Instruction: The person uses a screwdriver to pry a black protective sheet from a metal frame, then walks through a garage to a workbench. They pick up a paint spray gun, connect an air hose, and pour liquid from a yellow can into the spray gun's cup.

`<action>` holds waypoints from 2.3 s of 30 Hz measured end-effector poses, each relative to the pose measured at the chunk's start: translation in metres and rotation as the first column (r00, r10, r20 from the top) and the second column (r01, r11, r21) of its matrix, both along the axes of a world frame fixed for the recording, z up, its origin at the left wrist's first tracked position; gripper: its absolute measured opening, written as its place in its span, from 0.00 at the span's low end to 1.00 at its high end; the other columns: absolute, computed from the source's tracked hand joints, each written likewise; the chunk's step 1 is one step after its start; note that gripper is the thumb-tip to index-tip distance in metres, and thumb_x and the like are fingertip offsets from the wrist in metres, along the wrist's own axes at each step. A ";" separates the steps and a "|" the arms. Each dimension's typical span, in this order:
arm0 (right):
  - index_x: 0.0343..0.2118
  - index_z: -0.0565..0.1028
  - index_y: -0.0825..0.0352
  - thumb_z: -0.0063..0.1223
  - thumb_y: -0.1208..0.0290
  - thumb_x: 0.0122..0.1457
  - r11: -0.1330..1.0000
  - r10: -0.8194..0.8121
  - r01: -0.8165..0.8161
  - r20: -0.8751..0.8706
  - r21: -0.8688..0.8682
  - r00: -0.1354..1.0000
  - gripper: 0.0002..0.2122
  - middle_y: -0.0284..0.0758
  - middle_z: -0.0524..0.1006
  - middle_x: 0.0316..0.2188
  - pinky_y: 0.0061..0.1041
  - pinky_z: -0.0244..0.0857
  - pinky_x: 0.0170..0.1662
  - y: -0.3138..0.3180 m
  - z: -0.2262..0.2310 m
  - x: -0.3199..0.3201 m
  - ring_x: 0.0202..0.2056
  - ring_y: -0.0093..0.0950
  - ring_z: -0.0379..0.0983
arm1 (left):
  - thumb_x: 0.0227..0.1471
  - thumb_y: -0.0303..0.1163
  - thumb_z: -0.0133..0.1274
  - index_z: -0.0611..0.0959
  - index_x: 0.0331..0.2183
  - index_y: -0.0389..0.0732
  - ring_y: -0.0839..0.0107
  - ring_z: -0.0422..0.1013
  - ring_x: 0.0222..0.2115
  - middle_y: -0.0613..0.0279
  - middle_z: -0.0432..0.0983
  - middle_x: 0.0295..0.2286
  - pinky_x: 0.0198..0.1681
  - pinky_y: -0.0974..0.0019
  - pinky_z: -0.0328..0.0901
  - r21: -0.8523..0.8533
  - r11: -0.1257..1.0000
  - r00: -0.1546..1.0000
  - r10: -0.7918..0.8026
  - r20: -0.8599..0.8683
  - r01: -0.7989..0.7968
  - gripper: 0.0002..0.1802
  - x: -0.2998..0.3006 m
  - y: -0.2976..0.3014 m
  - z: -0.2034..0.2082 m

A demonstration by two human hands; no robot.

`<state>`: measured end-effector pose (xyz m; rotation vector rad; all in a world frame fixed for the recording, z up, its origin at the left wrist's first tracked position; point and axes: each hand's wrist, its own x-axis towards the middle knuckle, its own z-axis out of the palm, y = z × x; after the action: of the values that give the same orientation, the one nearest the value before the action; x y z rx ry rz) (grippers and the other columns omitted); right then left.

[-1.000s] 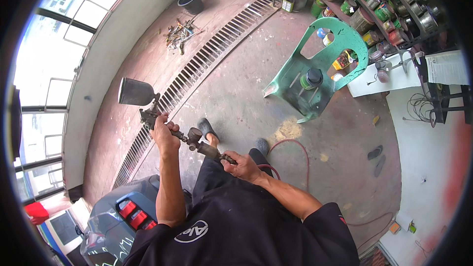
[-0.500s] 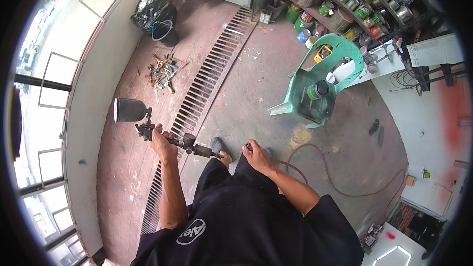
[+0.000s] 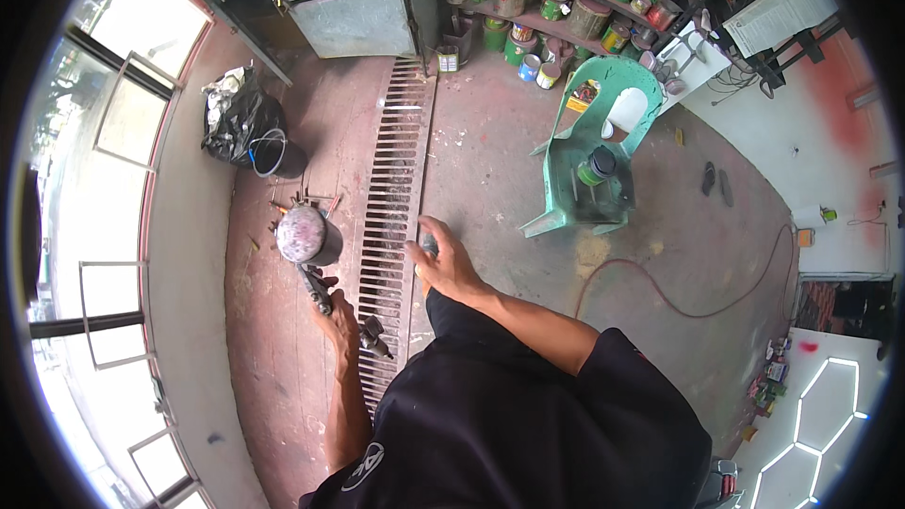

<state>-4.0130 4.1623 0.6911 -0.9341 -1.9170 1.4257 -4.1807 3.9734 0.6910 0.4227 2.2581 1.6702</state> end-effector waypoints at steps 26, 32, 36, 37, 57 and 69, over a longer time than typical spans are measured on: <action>0.58 0.68 0.71 0.39 0.34 0.68 0.854 -0.505 0.462 -0.591 -0.239 0.629 0.37 0.46 0.74 0.56 0.41 0.52 0.71 0.311 0.089 -0.070 0.63 0.39 0.68 | 0.55 0.23 0.50 0.78 0.47 0.36 0.67 0.76 0.34 0.55 0.80 0.32 0.40 0.60 0.71 -0.073 0.632 0.637 -0.767 0.078 0.771 0.16 -0.169 0.452 -0.031; 0.52 0.72 0.74 0.28 0.42 0.73 0.496 -0.867 0.646 -0.301 -0.579 0.396 0.33 0.47 0.74 0.52 0.55 0.50 0.72 0.309 0.049 -0.059 0.60 0.45 0.68 | 0.54 0.20 0.48 0.78 0.48 0.36 0.75 0.71 0.35 0.64 0.77 0.34 0.41 0.67 0.68 -0.029 0.704 0.697 -0.694 0.182 0.709 0.18 -0.221 0.605 -0.150; 0.51 0.72 0.76 0.27 0.45 0.75 0.160 -0.980 0.653 -0.037 -0.741 0.198 0.32 0.48 0.74 0.50 0.52 0.57 0.69 0.308 0.018 -0.080 0.58 0.46 0.70 | 0.54 0.22 0.53 0.78 0.46 0.36 0.75 0.69 0.32 0.64 0.76 0.33 0.38 0.66 0.67 -0.042 0.742 0.735 -0.652 0.187 0.669 0.15 -0.254 0.708 -0.259; 0.51 0.71 0.76 0.26 0.45 0.75 0.100 -0.988 0.635 -0.003 -0.766 0.152 0.32 0.49 0.74 0.51 0.50 0.58 0.68 0.308 0.015 -0.088 0.59 0.47 0.70 | 0.53 0.23 0.54 0.78 0.46 0.36 0.74 0.69 0.32 0.64 0.76 0.33 0.38 0.65 0.67 -0.081 0.731 0.732 -0.662 0.158 0.678 0.16 -0.267 0.732 -0.293; 0.53 0.72 0.72 0.28 0.40 0.73 -0.404 -0.896 0.543 0.439 -0.736 -0.071 0.34 0.46 0.75 0.53 0.46 0.62 0.66 0.368 -0.023 -0.145 0.58 0.45 0.73 | 0.46 0.34 0.62 0.83 0.18 0.38 0.71 0.74 0.17 0.64 0.80 0.17 0.19 0.65 0.67 -0.784 0.243 0.746 -0.551 0.373 0.571 0.11 -0.311 1.126 -0.448; 0.53 0.73 0.69 0.26 0.39 0.73 -0.468 -0.874 0.499 0.466 -0.729 -0.139 0.34 0.44 0.77 0.53 0.44 0.60 0.65 0.368 -0.035 -0.158 0.57 0.43 0.74 | 0.48 0.35 0.62 0.86 0.34 0.33 0.58 0.83 0.38 0.46 0.85 0.36 0.44 0.59 0.76 -0.970 -0.114 0.426 -0.883 0.198 0.214 0.15 -0.285 1.167 -0.452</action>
<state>-4.1706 4.5302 0.6562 -1.6975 0.5195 1.0677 -4.4654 5.1405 0.2395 1.4438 2.1927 -0.6211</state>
